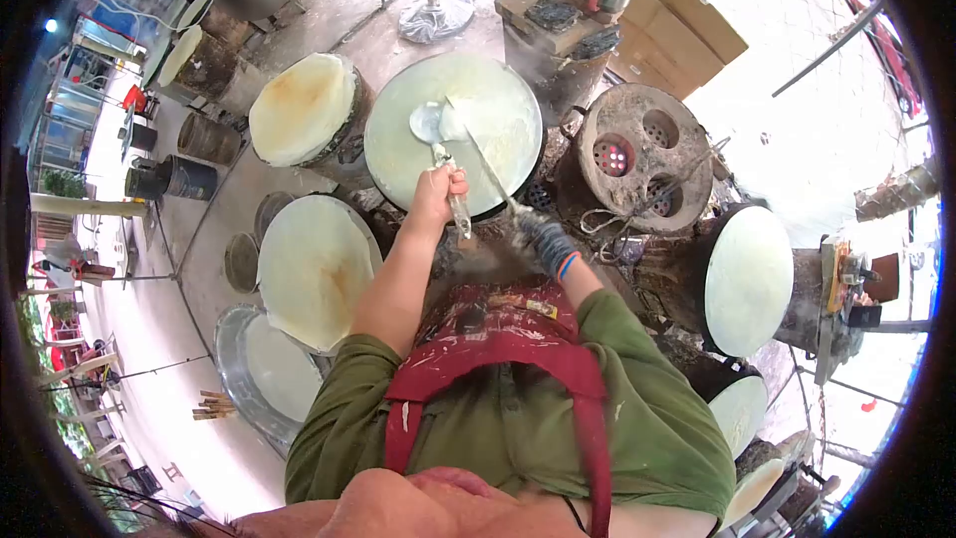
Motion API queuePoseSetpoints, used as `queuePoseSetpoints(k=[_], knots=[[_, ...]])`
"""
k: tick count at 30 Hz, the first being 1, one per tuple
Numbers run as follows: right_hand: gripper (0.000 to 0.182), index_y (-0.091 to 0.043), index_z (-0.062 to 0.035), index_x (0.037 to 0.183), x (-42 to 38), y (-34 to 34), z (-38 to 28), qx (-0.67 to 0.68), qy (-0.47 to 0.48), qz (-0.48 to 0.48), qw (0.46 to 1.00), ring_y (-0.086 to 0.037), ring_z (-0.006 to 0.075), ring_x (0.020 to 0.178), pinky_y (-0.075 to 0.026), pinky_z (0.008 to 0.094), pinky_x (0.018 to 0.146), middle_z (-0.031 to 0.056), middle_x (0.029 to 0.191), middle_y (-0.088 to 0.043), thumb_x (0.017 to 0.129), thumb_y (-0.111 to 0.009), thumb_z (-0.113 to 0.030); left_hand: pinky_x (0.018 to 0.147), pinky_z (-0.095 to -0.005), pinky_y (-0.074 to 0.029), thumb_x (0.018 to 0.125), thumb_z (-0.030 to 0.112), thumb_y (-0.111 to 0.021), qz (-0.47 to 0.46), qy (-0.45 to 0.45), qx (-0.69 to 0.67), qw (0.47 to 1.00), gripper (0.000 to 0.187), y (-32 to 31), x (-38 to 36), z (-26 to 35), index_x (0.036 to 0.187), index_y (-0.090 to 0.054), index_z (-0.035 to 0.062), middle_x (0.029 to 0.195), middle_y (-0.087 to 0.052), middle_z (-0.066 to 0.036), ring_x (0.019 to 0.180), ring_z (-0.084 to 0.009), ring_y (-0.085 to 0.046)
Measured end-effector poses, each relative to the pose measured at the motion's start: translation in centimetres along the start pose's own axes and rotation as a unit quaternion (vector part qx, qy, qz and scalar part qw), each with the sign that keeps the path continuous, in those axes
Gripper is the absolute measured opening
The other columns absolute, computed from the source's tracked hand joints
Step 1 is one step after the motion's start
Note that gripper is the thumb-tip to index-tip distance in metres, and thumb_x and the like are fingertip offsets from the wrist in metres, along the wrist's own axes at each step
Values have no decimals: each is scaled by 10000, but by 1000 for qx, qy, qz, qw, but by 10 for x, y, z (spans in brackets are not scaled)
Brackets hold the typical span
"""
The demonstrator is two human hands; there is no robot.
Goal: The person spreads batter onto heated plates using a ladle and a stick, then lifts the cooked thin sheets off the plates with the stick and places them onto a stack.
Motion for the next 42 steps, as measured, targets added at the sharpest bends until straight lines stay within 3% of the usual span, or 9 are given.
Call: queuePoseSetpoints(k=[7, 10, 13, 16, 19, 21, 26, 33, 42], knots=[[219, -632, -115, 1005, -17, -14, -42, -58, -2, -60, 996, -486, 80, 525, -381, 226, 471, -25, 713, -568, 860, -561, -263, 460, -247, -316, 898, 124, -399, 48, 14, -87, 995, 97, -9, -27, -22, 807, -409, 92, 638, -438, 11, 475, -85, -386], [236, -628, -93, 1043, -7, 0, -59, -30, 44, -90, 994, -508, 73, 620, -409, 227, 546, -26, 785, -587, 865, -562, -233, 475, -232, -319, 939, 117, -348, -432, 132, -368, 812, 144, -33, -87, 5, 807, -405, 103, 577, -378, 48, 477, -78, -402], [273, -624, -58, 1062, 12, 44, -88, -53, 104, -2, 993, -545, 106, 689, -456, 277, 619, 13, 839, -628, 845, -596, -221, 346, -223, -285, 969, 197, -346, -305, 58, -487, 816, 203, -7, -150, 23, 877, -447, 48, 544, -361, 36, 348, -66, -338], [289, -603, -31, 1076, 10, 27, -68, -449, 275, -31, 850, -599, 164, 813, -462, 326, 735, 121, 962, -653, 869, -553, -226, 300, -208, -241, 973, 228, -364, -234, -76, -169, 954, 285, 7, -189, 23, 1033, -464, -32, 543, -348, 25, 290, -58, -308], [287, -600, -53, 1101, -21, 5, -74, -609, 404, -24, 683, -602, 156, 812, -462, 309, 718, 99, 916, -659, 867, -555, -213, 284, -190, -263, 972, 188, -350, -227, -32, -401, 887, 308, 8, -235, 47, 1027, -427, -105, 556, -358, -2, 300, -60, -349], [336, -570, -48, 1149, -2, 47, -48, -190, 204, -3, 960, -597, 128, 841, -469, 290, 726, 55, 941, -648, 865, -567, -228, 271, -192, -268, 967, 163, -350, -242, -58, -421, 872, 297, 33, -274, 51, 1026, -417, -120, 563, -370, -7, 303, -64, -355], [430, -512, -68, 1222, -79, -101, -5, -330, 175, -211, 903, -616, 146, 806, -497, 303, 697, 9, 942, -637, 846, -602, -255, 277, -198, -232, 946, 199, -402, -113, -228, -261, 931, 274, 153, -401, 51, 1034, -453, -55, 549, -377, 25, 283, -58, -310], [484, -489, -144, 1235, -166, -380, 103, -738, 544, -200, 345, -613, 226, 760, -510, 382, 634, 92, 867, -624, 782, -567, -295, 275, -170, -197, 939, 172, -443, 228, -380, -240, 864, 227, 330, -589, 15, 1013, -479, -39, 572, -373, 49, 303, -22, -269], [430, -494, -149, 1234, -181, -471, 103, -730, 584, -221, 279, -586, 225, 678, -468, 374, 545, 71, 743, -604, 807, -473, -190, 295, -164, -197, 949, 172, -414, 337, -398, -356, 776, 227, 426, -689, -64, 983, -486, -41, 550, -335, 41, 317, -23, -260]])
Point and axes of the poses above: each hand's wrist, its own x-axis towards the middle knuckle, its own y-axis out of the back of the hand, z = x × y, the point moved 8 cm from there along x, towards the middle knuckle
